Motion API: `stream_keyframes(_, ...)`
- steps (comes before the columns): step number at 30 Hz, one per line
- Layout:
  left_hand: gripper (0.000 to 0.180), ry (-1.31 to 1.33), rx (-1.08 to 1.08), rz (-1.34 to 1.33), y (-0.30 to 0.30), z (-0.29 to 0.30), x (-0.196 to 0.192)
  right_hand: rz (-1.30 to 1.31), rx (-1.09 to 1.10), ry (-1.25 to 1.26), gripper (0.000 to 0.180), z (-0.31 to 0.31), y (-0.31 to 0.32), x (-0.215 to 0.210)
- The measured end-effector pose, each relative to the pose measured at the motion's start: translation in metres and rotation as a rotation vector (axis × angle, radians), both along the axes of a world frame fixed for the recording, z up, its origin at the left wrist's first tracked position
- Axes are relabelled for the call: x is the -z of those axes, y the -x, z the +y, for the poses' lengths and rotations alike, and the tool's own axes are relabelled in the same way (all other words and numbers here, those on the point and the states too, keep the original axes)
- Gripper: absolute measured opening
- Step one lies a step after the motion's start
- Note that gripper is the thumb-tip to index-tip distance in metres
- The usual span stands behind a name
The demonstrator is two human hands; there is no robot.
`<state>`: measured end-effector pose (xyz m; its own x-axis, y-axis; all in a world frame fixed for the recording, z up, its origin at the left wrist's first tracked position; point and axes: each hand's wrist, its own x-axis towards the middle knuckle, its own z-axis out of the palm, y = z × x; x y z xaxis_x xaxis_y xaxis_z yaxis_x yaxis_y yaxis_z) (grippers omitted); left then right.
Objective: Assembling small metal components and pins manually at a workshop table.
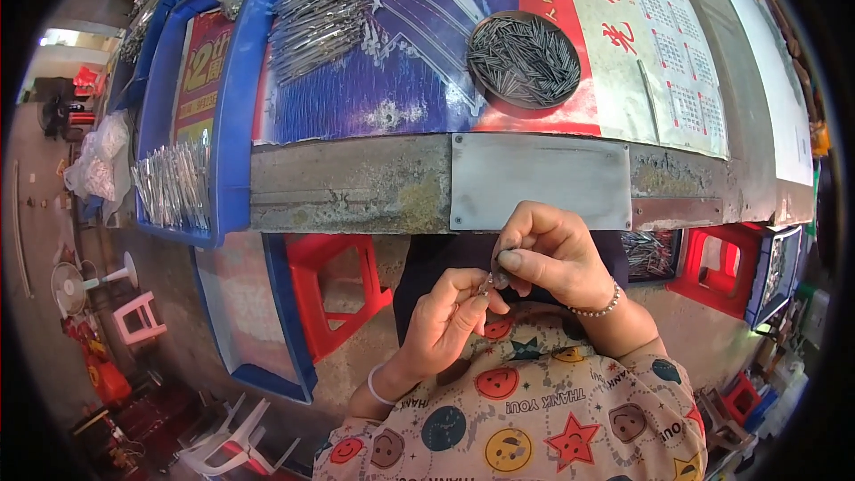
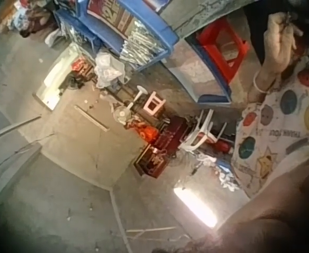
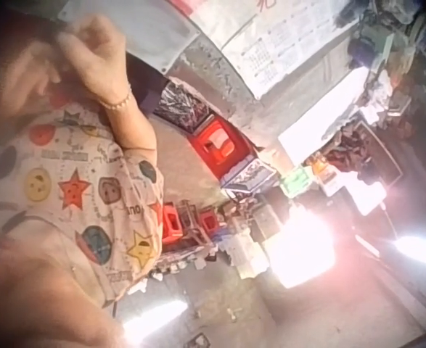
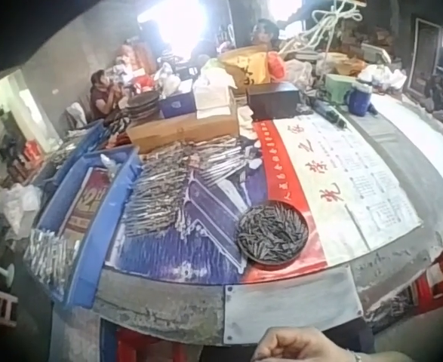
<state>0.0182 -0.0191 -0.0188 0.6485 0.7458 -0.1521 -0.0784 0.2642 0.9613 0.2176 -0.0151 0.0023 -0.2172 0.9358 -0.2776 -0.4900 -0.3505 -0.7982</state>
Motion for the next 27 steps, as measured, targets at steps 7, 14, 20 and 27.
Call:
stream_keyframes(7, 0.022, 0.025, 0.002, 0.023, 0.002, 0.001, -0.003, -0.009, -0.032, -0.002, 0.008, 0.000, 0.002, 0.002)
stream_keyframes(14, 0.023, 0.068, 0.026, 0.024, 0.004, 0.003, -0.003, 0.007, -0.023, 0.052, 0.009, 0.001, 0.003, 0.003)
stream_keyframes(20, 0.023, 0.118, 0.090, 0.030, 0.006, 0.006, -0.007, -0.066, -0.091, 0.056, 0.012, 0.003, 0.000, 0.000)
stream_keyframes(27, 0.022, 0.434, 0.185, -0.131, 0.012, 0.010, -0.017, -0.063, -0.179, 0.060, 0.013, -0.001, -0.001, -0.006)
